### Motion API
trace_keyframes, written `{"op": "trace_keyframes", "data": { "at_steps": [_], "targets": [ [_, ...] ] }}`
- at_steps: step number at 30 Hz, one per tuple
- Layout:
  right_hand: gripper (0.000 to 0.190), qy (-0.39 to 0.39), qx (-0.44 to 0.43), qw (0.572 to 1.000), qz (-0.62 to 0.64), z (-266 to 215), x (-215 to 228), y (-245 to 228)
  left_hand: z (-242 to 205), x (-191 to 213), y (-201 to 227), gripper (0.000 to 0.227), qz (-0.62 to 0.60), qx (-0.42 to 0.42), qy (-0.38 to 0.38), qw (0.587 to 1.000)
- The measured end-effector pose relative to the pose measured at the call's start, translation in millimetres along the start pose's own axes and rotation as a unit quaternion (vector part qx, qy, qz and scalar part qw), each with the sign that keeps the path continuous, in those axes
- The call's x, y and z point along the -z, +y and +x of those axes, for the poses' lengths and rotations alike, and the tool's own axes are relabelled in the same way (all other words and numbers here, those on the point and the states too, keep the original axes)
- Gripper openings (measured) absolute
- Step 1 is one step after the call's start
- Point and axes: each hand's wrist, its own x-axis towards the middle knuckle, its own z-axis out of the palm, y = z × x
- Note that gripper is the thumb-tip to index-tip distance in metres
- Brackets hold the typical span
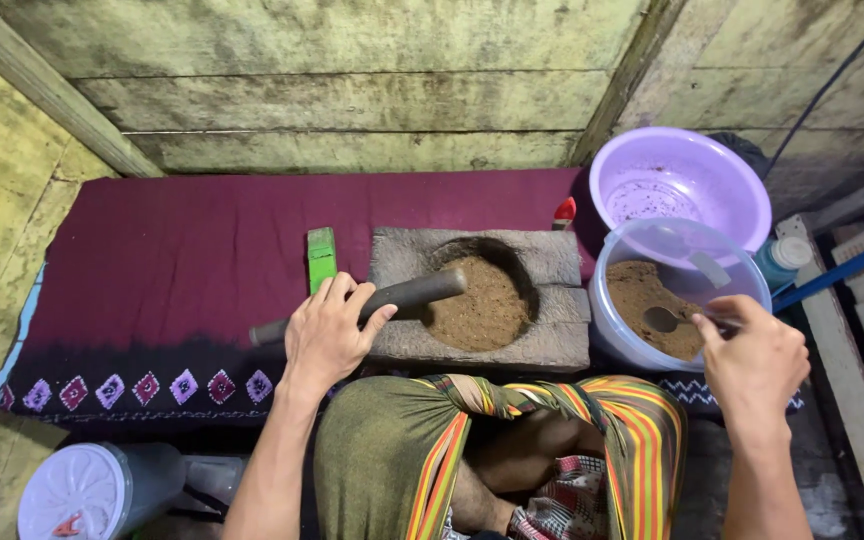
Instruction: Grinding material in a stone mortar using a pestle and cleaning the mortar with a brush
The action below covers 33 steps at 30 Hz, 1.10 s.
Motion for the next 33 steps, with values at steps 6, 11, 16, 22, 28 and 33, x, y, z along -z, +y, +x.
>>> {"op": "trace_keyframes", "data": {
  "at_steps": [6,11,16,22,28,33],
  "targets": [
    [0.025,-0.186,-0.019,0.979,-0.084,31.6,-28.0,-7.6,0.4,-3.5,-5.0,0.045,-0.026,0.006,-0.006,1.000],
    [0.029,-0.029,0.081,0.994,-0.075,37.6,-30.5,-17.2,-1.9,-3.9,-4.8,0.047,-0.035,0.012,-0.019,0.999],
    [0.030,-0.030,0.162,0.985,0.053,75.2,-50.2,-70.2,-0.5,-7.5,-8.6,0.046,-0.037,0.003,-0.005,0.999],
    [0.051,-0.178,0.224,0.948,0.142,136.1,-149.8,-91.6,-6.1,-21.4,-19.1,0.050,-0.014,-0.025,0.016,0.999],
    [0.025,-0.266,0.151,0.942,0.141,162.4,-202.4,-85.2,-5.8,-19.6,-17.9,0.050,-0.027,-0.021,0.008,0.999],
    [0.018,-0.106,0.178,0.953,0.220,140.6,-136.4,-91.7,-7.3,-25.8,-20.9,0.050,-0.031,-0.026,0.014,0.999]
  ]
}}
